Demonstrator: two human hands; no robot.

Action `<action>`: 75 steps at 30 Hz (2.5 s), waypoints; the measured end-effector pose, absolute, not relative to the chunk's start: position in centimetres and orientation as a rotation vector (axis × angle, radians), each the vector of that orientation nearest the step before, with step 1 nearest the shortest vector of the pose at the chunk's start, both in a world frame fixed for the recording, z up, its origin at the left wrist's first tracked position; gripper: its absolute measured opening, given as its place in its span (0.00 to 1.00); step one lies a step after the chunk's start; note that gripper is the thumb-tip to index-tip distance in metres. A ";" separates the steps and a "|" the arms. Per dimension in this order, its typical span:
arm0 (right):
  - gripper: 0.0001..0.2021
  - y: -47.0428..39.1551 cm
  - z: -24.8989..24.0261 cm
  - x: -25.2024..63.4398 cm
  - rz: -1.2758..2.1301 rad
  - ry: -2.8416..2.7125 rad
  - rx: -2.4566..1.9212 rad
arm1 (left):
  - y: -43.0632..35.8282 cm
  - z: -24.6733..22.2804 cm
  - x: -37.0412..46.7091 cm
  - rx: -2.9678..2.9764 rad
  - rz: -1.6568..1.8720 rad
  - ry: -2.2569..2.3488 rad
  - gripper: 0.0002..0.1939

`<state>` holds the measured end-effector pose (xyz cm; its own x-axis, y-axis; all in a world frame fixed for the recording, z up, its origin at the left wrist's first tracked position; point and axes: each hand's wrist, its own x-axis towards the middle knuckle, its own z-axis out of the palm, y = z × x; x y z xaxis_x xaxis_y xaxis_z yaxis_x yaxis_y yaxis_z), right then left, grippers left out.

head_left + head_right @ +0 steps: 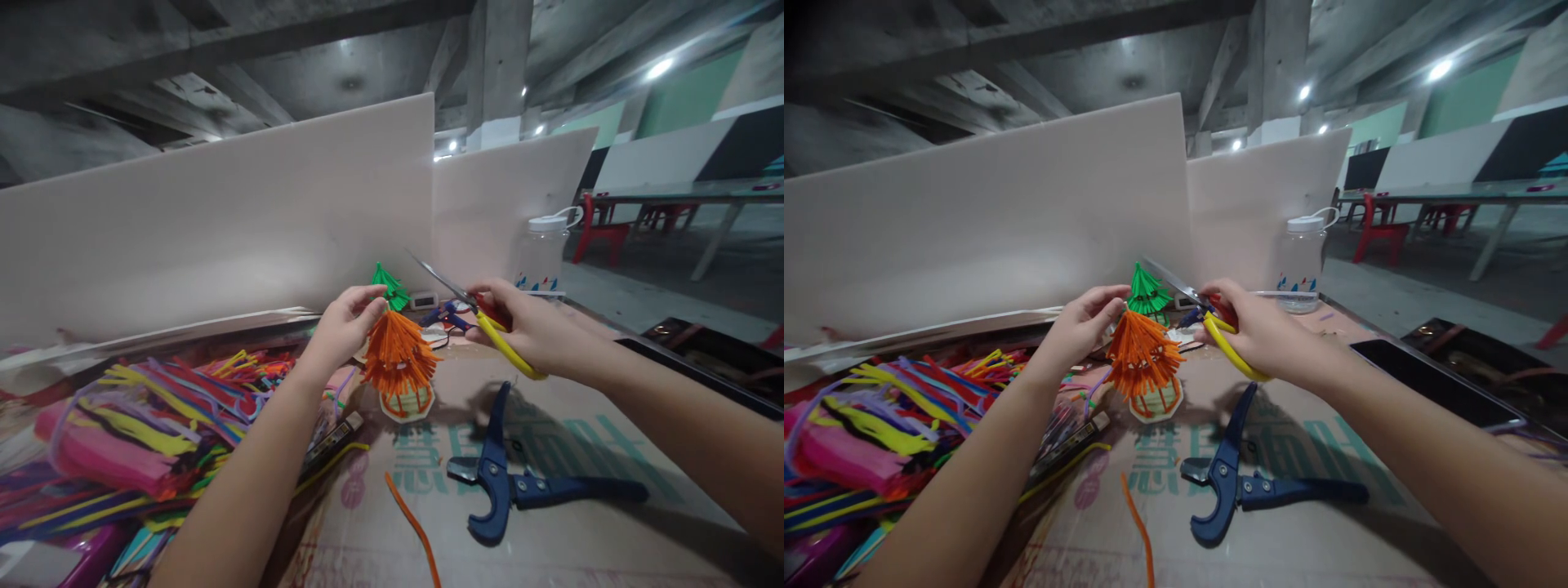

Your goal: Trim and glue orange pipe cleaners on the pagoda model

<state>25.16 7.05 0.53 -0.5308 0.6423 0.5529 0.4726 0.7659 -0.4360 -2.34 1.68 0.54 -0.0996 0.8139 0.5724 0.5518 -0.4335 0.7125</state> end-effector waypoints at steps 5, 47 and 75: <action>0.27 7.4 -0.9 24.3 0.286 -2.290 -0.863 | 1.6 0.3 -1.4 1.857 1.362 1.462 0.18; 0.22 8.0 -1.7 25.2 -0.140 -2.229 -0.693 | -1.0 3.2 -2.7 1.617 1.692 1.160 0.17; 0.14 10.5 -2.9 24.8 0.286 -2.484 -0.983 | 0.0 2.3 -2.4 1.619 1.668 1.220 0.16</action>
